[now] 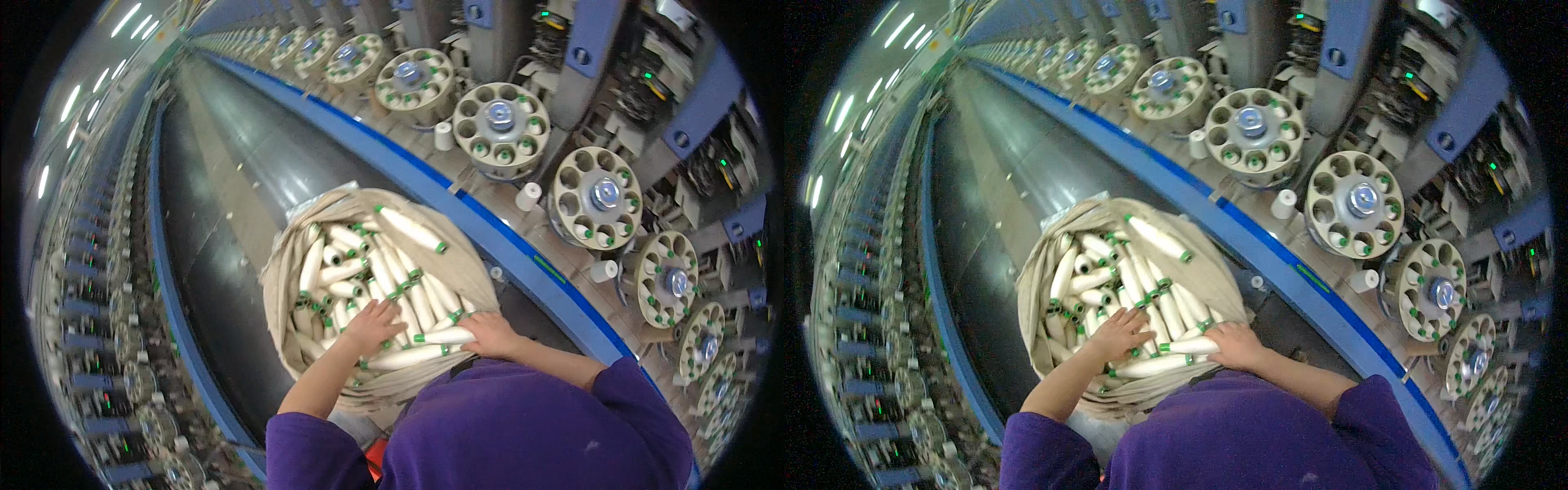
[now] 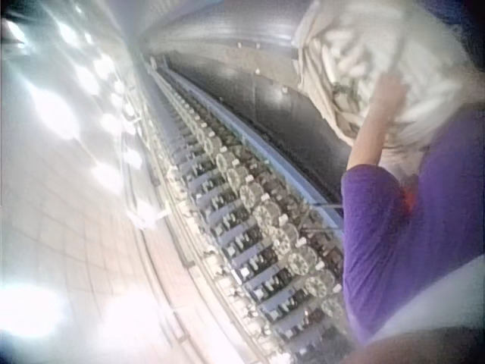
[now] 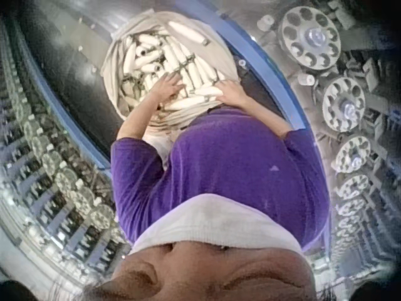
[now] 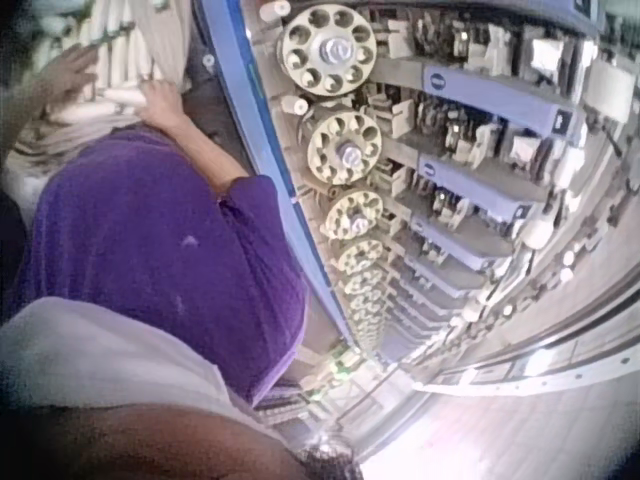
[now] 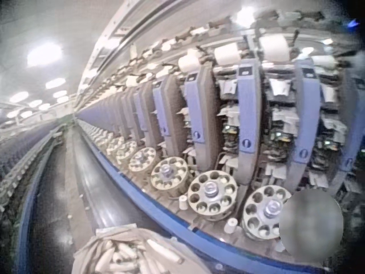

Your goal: The person repeatedly picks white thread spools from a cloth bag and places them into slots on rotating circular holders along a row of textile machines. The person walks along the aisle, refills the holders, and briefly touches a large thread roll on a machine before continuing.

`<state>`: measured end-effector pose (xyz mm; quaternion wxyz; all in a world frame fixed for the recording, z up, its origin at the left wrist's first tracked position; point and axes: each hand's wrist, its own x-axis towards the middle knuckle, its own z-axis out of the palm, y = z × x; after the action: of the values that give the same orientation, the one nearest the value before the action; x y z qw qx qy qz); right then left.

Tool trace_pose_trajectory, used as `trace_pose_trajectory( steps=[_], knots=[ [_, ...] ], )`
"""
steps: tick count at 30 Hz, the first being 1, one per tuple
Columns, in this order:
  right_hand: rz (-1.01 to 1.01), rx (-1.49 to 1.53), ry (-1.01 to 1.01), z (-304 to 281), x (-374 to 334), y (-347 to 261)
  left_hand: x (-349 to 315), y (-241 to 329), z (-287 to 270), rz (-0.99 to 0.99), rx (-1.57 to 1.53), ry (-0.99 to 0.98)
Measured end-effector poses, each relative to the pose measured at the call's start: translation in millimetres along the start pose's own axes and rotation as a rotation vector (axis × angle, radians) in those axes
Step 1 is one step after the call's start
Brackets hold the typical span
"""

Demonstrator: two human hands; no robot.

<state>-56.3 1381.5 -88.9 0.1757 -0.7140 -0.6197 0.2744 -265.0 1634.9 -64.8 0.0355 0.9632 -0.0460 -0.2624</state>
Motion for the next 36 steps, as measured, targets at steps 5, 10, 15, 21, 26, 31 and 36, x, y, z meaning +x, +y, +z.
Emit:
trace_pose_trajectory(
  steps=[5, 10, 15, 21, 26, 31, 36],
  knots=[
    [0.058, 0.186, 0.050, 24.8, -3.4, 15.1, 19.4, -11.9, 17.6, 0.163, 0.177, 0.165],
    [0.319, 0.927, 0.302, 30.4, -9.8, 12.9, 37.4, -6.7, 20.1, 0.017, 0.252, 0.041],
    [0.474, 1.616, 0.523, 17.2, -45.1, 22.0, 40.2, -10.9, 26.9, 0.010, 0.259, 0.021],
    [0.647, 1.863, 0.378, 28.1, -100.7, 28.4, 44.6, -7.0, 29.7, -0.175, 0.113, 0.494],
    [0.599, 1.635, 0.439, 9.8, -112.1, 24.1, 54.0, -15.1, -17.1, -0.447, -0.438, 0.887],
    [0.322, 1.467, 0.550, -70.8, -94.8, 13.3, 45.5, -5.0, -106.2, -0.288, -1.965, 0.943],
    [0.284, 1.066, 0.275, -124.7, -47.7, -2.5, 106.1, 67.4, -178.8, 0.510, -2.270, 0.286]
  ],
)
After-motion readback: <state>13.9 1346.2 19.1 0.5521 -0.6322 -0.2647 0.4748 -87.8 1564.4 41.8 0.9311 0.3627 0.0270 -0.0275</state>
